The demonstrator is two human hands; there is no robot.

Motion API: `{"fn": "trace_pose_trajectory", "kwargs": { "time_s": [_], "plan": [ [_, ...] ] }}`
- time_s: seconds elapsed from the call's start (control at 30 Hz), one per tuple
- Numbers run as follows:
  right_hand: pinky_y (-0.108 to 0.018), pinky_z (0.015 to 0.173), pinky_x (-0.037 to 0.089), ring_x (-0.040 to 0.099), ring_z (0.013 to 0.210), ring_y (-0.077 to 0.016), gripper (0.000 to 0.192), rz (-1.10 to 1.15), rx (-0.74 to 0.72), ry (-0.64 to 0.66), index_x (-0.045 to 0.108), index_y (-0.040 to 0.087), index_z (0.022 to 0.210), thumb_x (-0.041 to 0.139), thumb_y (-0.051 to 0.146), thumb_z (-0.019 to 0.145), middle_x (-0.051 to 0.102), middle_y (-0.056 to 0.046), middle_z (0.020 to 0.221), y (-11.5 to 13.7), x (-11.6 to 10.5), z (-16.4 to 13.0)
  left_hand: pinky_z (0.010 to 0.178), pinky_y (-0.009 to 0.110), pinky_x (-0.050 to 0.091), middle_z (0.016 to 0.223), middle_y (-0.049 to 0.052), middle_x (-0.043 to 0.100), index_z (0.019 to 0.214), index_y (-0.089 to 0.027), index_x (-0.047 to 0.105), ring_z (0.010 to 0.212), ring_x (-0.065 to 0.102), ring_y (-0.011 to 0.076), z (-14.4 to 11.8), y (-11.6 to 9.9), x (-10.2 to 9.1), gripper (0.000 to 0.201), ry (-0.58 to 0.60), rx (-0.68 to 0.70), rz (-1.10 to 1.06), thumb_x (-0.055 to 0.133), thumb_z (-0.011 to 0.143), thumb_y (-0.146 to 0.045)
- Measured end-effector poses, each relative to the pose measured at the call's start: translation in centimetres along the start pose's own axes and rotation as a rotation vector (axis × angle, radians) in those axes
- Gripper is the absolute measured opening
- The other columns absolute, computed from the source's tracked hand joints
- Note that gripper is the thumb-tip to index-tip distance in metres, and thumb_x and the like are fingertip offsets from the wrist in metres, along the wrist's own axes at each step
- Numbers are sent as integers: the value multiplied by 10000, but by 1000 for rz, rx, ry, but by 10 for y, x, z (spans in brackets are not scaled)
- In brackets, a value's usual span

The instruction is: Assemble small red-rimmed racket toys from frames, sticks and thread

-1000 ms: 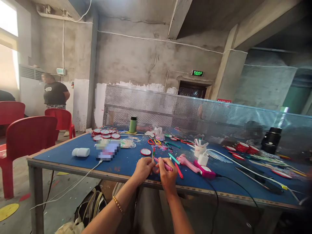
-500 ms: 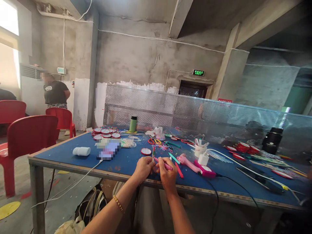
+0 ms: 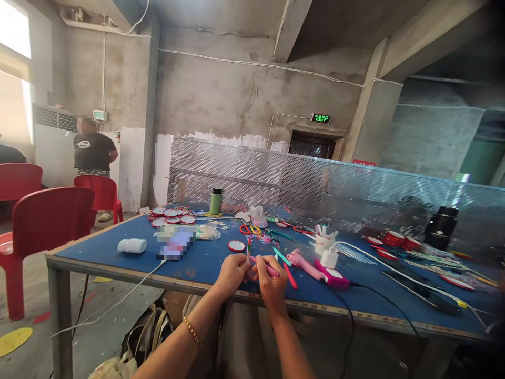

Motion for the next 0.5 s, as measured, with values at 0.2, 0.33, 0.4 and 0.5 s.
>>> {"fn": "trace_pose_trajectory", "kwargs": {
  "time_s": [0.2, 0.33, 0.4, 0.5],
  "plan": [
    [-226, 452, 436, 542, 439, -116, 338, -32, 6, -22, 584, 199, 679, 589, 422, 933, 606, 20, 575, -5, -3, 0, 535, 234, 414, 623, 34, 701, 631, -182, 578, 475, 560, 128, 1, 4, 1, 335, -1, -14, -11, 479, 857, -409],
    [-219, 448, 434, 532, 434, -110, 355, -10, 4, 5, 571, 199, 662, 593, 435, 926, 576, 33, 547, -4, 0, 0, 528, 235, 409, 623, 35, 701, 625, -180, 581, 474, 564, 131, 2, 6, 1, 365, 2, -9, -1, 472, 869, -430],
    [-217, 444, 433, 530, 436, -111, 361, -3, 2, 7, 563, 200, 649, 595, 435, 921, 570, 34, 543, -2, 0, 0, 533, 235, 410, 619, 32, 697, 619, -181, 578, 477, 566, 131, 2, 6, 1, 368, -1, -6, 9, 475, 868, -431],
    [-217, 432, 433, 535, 429, -113, 347, -1, 9, -29, 573, 200, 653, 597, 423, 918, 585, 27, 554, -1, -3, 0, 547, 234, 416, 601, 23, 682, 628, -184, 581, 491, 572, 133, 3, 7, 0, 364, -9, -14, 30, 477, 868, -436]
  ]
}}
Point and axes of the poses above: each hand's wrist, its own z-axis towards the middle knuckle, its own x-axis out of the palm, y = z × x, the point moved 9 cm from there along z, towards the middle knuckle
